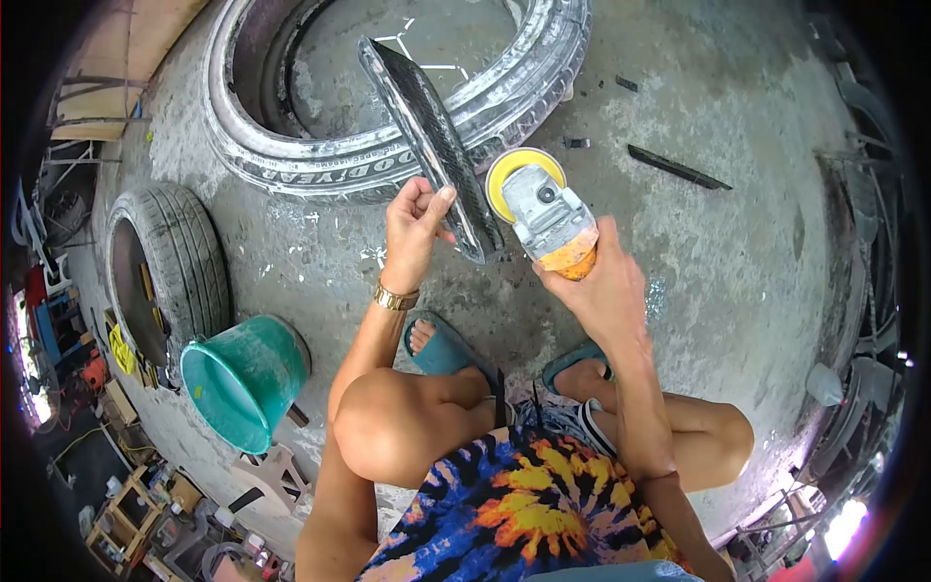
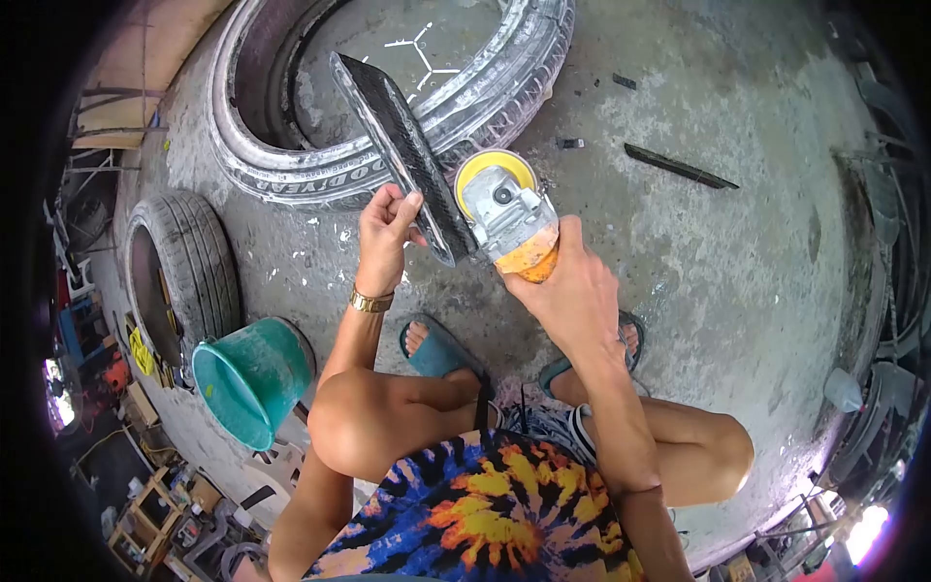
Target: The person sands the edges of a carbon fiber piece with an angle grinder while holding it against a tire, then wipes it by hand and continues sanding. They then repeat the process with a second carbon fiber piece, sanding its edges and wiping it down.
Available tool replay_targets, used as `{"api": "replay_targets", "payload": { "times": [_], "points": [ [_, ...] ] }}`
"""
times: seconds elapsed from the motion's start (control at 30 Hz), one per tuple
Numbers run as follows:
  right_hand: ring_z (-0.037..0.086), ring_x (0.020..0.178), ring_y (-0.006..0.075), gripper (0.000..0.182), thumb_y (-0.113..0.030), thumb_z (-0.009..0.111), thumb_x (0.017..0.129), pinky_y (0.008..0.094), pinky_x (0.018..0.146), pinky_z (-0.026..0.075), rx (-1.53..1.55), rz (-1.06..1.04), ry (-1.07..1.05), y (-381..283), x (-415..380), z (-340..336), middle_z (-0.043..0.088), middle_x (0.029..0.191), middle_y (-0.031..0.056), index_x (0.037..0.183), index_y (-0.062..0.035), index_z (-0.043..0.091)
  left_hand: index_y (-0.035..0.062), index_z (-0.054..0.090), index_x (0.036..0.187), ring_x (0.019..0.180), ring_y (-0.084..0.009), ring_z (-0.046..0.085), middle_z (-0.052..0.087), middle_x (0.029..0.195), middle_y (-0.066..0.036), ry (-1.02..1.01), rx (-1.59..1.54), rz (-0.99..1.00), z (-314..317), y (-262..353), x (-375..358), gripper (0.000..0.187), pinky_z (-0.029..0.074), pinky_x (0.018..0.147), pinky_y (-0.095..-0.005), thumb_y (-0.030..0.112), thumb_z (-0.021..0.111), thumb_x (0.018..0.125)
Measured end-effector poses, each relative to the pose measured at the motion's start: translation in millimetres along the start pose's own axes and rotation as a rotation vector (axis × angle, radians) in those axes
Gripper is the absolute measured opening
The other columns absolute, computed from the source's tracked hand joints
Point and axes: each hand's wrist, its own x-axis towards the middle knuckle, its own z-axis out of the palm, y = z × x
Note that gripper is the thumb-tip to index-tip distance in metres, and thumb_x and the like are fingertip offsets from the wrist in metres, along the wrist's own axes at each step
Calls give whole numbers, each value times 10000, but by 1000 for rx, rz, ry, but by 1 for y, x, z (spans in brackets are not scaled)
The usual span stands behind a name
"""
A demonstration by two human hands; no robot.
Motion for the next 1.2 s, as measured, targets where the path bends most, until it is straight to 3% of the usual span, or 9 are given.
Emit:
{"api": "replay_targets", "payload": {
  "times": [0.33, 0.6, 1.03, 1.2],
  "points": [
    [657, 806, 429, 522, -330, 782, 720, 496, 689, 516, -35, -11, -36, -20, 25, 3, 677, 839, 235, 1003, -36, 456, 90, 523, 842, 553, 16, 436, 472, 645, 94, 3, 76, 19, -1, -3, 2, 186, 471, 449, -178, 174, 669, 921],
    [652, 813, 441, 517, -317, 784, 726, 510, 678, 513, -1, -125, 85, -27, 44, 10, 675, 836, 238, 1004, -38, 449, 85, 515, 864, 567, 12, 462, 517, 681, 77, -32, 8, -2, -4, -2, 3, 183, 473, 445, -181, 168, 668, 921],
    [652, 814, 443, 519, -340, 777, 739, 511, 672, 512, -59, -97, 19, -48, 51, 4, 671, 831, 246, 1002, -34, 450, 94, 515, 861, 581, 17, 474, 529, 680, 84, -28, 11, -36, -4, -4, 6, 165, 465, 447, -173, 143, 660, 922],
    [651, 814, 447, 529, -365, 771, 741, 509, 674, 511, -98, -146, 112, -62, 75, 5, 670, 833, 249, 993, -24, 454, 98, 512, 862, 583, 18, 478, 530, 683, 84, -56, 3, -29, -7, -5, 7, 174, 469, 449, -170, 151, 667, 920]
  ]
}}
